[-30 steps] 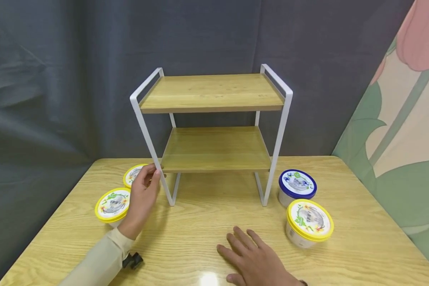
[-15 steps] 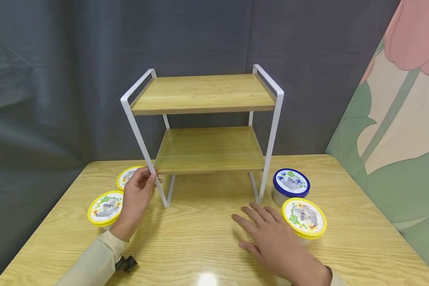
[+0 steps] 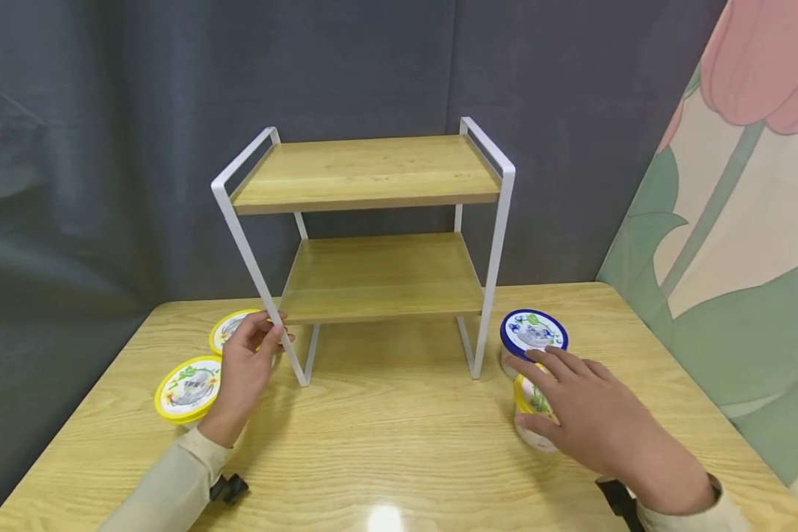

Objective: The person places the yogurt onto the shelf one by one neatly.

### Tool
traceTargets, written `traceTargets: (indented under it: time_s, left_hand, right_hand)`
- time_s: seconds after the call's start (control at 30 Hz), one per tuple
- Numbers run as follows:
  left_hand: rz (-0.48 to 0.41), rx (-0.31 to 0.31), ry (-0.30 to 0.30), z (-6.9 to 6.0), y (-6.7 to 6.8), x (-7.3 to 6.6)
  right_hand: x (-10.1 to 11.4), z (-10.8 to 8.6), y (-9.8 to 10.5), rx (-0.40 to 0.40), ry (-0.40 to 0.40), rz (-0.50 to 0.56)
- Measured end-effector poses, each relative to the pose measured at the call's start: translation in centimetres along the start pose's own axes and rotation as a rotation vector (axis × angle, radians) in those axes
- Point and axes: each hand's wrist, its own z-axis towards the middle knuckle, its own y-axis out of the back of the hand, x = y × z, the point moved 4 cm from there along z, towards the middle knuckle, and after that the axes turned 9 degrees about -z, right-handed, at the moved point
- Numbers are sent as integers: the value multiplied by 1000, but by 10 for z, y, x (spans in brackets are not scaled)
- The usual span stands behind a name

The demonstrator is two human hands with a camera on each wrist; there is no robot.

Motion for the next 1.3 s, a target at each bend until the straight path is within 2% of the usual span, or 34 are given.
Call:
traceTargets:
  time_s: [0.33,0.5,0.7,0.9,1.13,1.3]
  left_hand:
    - [-11,18,0,4,2,1]
    - [-14,12,-8,3,4,0]
    - [5,-4,-51,1,5,-1]
    - [7,-10,-62,-1,5,1]
    - [-5,-13,-59,1,5,2]
    - [-38,-8,-34,2,2,4]
  right_hand:
    - [-46,-9,-7,208,-151,54]
    - [-51,-6,-14,270,-148,87]
    - [-51,-4,-22,348,-132,137]
    - [-46,-4,-23,320,-101,163]
    - [-31,0,-22,335,-68,211]
    - [-17,4,-21,274,-30,182]
